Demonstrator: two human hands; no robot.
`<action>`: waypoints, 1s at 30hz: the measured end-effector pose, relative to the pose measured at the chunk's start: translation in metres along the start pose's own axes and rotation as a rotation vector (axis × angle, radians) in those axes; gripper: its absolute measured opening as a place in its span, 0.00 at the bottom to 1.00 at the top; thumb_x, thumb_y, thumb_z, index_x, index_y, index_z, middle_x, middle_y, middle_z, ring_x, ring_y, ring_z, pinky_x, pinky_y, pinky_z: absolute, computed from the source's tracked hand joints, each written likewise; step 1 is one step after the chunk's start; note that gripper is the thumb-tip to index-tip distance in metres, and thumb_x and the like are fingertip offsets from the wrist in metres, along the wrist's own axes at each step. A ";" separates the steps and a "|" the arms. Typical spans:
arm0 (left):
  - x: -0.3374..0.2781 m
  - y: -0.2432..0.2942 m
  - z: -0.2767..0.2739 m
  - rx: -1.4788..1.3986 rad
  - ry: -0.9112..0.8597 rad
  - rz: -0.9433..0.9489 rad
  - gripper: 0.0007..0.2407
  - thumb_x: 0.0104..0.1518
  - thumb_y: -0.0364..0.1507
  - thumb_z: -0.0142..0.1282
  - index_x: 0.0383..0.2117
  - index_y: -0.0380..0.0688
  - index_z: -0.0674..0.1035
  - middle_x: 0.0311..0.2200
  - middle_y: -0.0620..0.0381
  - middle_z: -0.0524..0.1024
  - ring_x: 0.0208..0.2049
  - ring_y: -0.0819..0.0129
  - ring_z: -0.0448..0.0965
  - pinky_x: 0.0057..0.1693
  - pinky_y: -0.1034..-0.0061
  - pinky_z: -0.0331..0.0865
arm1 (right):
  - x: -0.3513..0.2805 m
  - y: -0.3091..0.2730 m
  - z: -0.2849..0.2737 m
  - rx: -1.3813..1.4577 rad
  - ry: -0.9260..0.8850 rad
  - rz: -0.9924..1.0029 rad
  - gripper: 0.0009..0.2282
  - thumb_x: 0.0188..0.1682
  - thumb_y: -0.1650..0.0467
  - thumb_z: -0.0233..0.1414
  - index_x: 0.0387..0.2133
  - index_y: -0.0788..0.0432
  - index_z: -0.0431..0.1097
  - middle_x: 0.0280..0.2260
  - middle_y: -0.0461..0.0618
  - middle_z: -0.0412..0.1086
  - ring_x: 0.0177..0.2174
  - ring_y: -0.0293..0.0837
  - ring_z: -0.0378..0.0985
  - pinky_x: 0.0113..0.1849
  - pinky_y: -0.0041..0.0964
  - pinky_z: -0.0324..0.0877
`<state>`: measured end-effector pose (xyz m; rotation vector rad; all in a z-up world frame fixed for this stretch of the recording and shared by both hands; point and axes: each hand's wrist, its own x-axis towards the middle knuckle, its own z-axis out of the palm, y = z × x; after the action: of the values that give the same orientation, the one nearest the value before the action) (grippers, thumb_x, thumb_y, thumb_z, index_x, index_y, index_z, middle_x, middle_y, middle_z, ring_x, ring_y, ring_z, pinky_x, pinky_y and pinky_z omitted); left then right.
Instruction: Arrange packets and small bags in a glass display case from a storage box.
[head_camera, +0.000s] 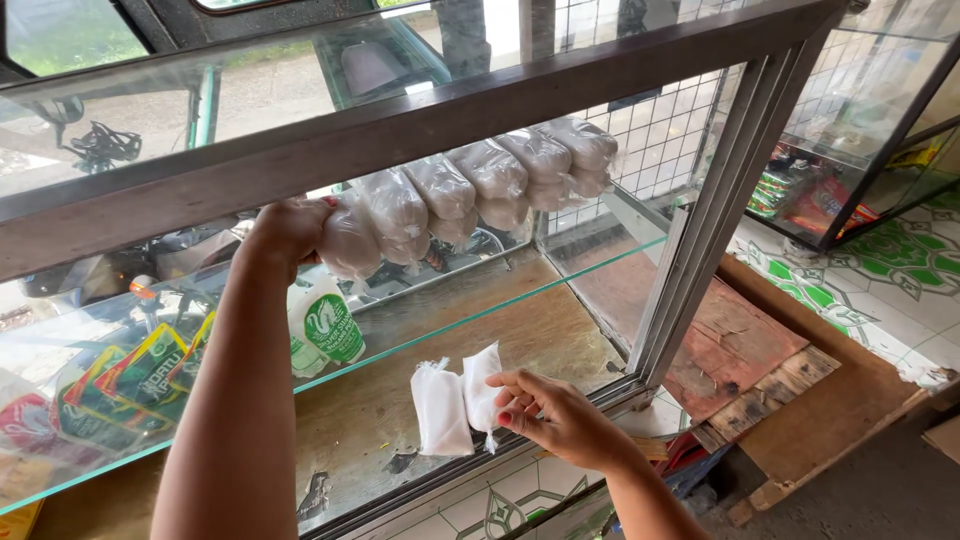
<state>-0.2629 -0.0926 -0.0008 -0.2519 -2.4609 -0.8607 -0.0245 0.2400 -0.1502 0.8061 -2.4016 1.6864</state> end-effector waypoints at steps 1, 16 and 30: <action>0.004 -0.003 0.010 0.043 0.001 0.010 0.19 0.64 0.37 0.58 0.53 0.33 0.75 0.45 0.34 0.78 0.48 0.43 0.78 0.54 0.58 0.71 | 0.001 0.002 -0.001 -0.007 -0.003 0.021 0.20 0.53 0.63 0.55 0.56 0.60 0.67 0.39 0.48 0.77 0.37 0.38 0.81 0.41 0.35 0.76; 0.012 0.022 0.027 0.275 -0.093 -0.199 0.15 0.63 0.36 0.50 0.44 0.36 0.82 0.48 0.37 0.78 0.54 0.43 0.75 0.59 0.56 0.66 | 0.004 0.028 -0.007 -0.144 0.065 0.084 0.19 0.52 0.62 0.55 0.53 0.59 0.69 0.39 0.48 0.78 0.36 0.38 0.82 0.40 0.36 0.79; -0.016 0.043 0.020 0.301 -0.201 -0.142 0.18 0.66 0.35 0.41 0.50 0.33 0.75 0.51 0.31 0.75 0.54 0.37 0.74 0.59 0.53 0.64 | 0.051 0.068 -0.003 -0.537 0.171 0.443 0.20 0.51 0.58 0.53 0.51 0.57 0.71 0.46 0.52 0.75 0.42 0.47 0.80 0.44 0.44 0.73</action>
<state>-0.2430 -0.0463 0.0001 -0.0578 -2.7814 -0.5294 -0.1012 0.2412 -0.1879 0.0531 -2.8328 1.0405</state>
